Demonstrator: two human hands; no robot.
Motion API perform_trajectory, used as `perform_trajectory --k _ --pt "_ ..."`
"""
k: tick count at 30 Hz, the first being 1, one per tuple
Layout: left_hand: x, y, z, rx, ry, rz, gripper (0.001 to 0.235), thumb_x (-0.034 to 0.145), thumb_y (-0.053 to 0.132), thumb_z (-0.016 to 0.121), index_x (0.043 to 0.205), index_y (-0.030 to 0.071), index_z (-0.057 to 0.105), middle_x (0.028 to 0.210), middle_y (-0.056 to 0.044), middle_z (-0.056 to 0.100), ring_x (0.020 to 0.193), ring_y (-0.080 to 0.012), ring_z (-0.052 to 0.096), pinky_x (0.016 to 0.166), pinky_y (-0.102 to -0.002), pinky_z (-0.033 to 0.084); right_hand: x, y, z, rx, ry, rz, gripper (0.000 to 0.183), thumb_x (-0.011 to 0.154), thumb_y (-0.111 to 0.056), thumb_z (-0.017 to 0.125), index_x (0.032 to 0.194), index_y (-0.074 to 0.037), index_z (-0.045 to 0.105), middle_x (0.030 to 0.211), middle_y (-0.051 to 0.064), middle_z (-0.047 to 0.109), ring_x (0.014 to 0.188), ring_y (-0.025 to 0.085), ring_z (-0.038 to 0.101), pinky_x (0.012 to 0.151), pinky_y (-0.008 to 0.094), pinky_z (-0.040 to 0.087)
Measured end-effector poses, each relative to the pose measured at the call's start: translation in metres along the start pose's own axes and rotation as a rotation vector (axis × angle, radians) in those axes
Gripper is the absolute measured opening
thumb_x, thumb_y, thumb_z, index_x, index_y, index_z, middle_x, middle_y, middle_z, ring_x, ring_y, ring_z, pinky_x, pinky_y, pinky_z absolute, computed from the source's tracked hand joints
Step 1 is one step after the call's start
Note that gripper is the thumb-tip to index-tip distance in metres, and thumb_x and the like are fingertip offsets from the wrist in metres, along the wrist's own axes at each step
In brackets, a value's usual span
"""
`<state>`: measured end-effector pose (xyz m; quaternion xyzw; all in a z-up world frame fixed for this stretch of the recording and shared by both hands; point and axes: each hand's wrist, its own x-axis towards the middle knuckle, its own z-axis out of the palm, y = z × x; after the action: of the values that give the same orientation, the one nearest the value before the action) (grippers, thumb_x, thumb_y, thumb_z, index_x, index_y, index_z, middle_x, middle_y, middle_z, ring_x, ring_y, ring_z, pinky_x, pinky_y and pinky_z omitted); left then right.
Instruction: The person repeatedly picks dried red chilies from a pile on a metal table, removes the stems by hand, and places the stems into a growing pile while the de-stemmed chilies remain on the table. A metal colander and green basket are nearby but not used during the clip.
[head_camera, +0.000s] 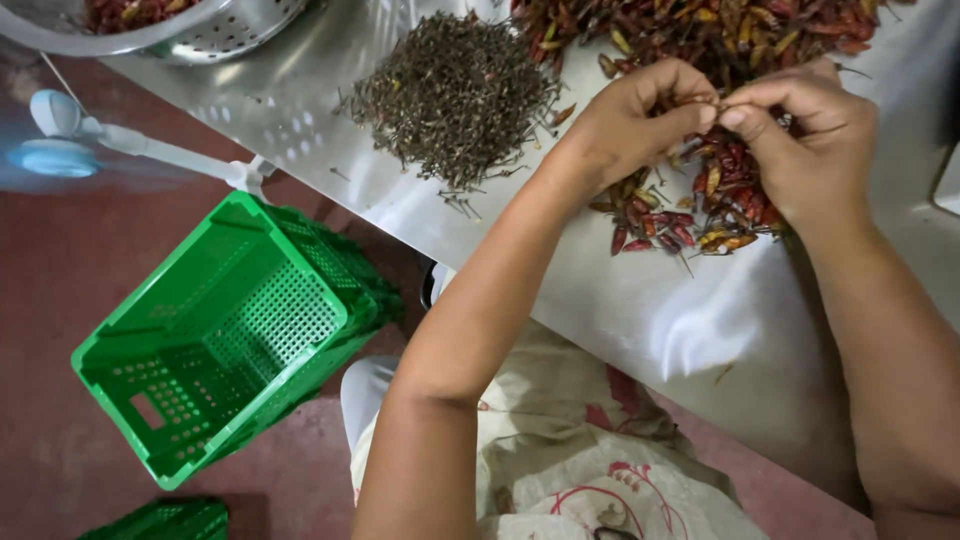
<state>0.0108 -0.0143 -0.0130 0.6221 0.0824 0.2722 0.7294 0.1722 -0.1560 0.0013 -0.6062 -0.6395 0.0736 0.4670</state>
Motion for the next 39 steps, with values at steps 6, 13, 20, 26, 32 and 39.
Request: perform_trajectory --k 6,13,20,26,32,39 --pt "0.004 -0.004 -0.002 -0.122 -0.041 -0.037 0.012 0.091 0.02 0.075 0.097 0.012 0.068 0.071 0.0 0.06 0.057 -0.0084 0.048 0.048 -0.025 0.039 -0.002 0.002 -0.002 0.094 0.003 0.091 0.006 0.12 0.0 0.077 0.116 0.002 0.073 0.109 0.013 0.07 0.107 0.02 0.057 0.105 0.035 0.044" --pt "0.004 -0.005 -0.003 -0.209 0.008 -0.017 0.006 0.091 0.015 0.073 0.096 0.013 0.069 0.074 -0.001 0.064 0.054 -0.0074 0.047 0.045 -0.023 0.038 -0.003 0.013 -0.005 0.147 0.031 0.101 0.008 0.126 0.006 0.072 0.118 0.005 0.07 0.116 0.018 0.071 0.111 0.024 0.065 0.109 0.036 0.052" --pt "0.003 0.005 -0.013 -0.261 0.068 0.061 0.014 0.092 0.023 0.073 0.096 0.011 0.065 0.063 -0.003 0.049 0.053 -0.0084 0.04 0.045 -0.023 0.033 -0.017 0.075 -0.023 -0.19 0.129 -0.029 0.007 0.13 0.018 0.077 0.129 0.012 0.075 0.125 0.023 0.07 0.119 0.033 0.063 0.106 0.044 0.047" --pt "0.01 -0.01 -0.028 -0.482 0.091 0.116 0.013 0.097 0.012 0.074 0.105 0.003 0.068 0.09 -0.011 0.069 0.063 -0.0106 0.05 0.045 -0.023 0.036 -0.024 0.088 -0.032 -0.29 0.09 -0.086 0.012 0.136 0.014 0.067 0.127 0.015 0.074 0.122 0.023 0.059 0.117 0.036 0.058 0.105 0.046 0.044" --pt "0.004 0.009 -0.061 -0.428 0.085 0.235 0.016 0.099 0.016 0.075 0.109 0.005 0.069 0.091 -0.006 0.062 0.07 -0.0138 0.046 0.051 -0.03 0.031 -0.023 0.113 -0.034 -0.226 0.116 -0.07 0.032 0.133 0.018 0.06 0.103 0.008 0.053 0.109 0.022 0.053 0.103 0.033 0.056 0.098 0.045 0.043" --pt "-0.026 0.059 -0.288 1.118 0.317 -0.312 0.03 0.086 0.007 0.06 0.112 0.015 0.073 0.11 -0.009 0.075 0.088 -0.0267 0.069 0.063 -0.036 0.057 -0.012 0.088 -0.031 -0.24 0.261 -0.103 0.03 0.109 0.013 0.068 0.084 0.003 0.055 0.086 0.016 0.054 0.086 0.033 0.051 0.085 0.047 0.036"
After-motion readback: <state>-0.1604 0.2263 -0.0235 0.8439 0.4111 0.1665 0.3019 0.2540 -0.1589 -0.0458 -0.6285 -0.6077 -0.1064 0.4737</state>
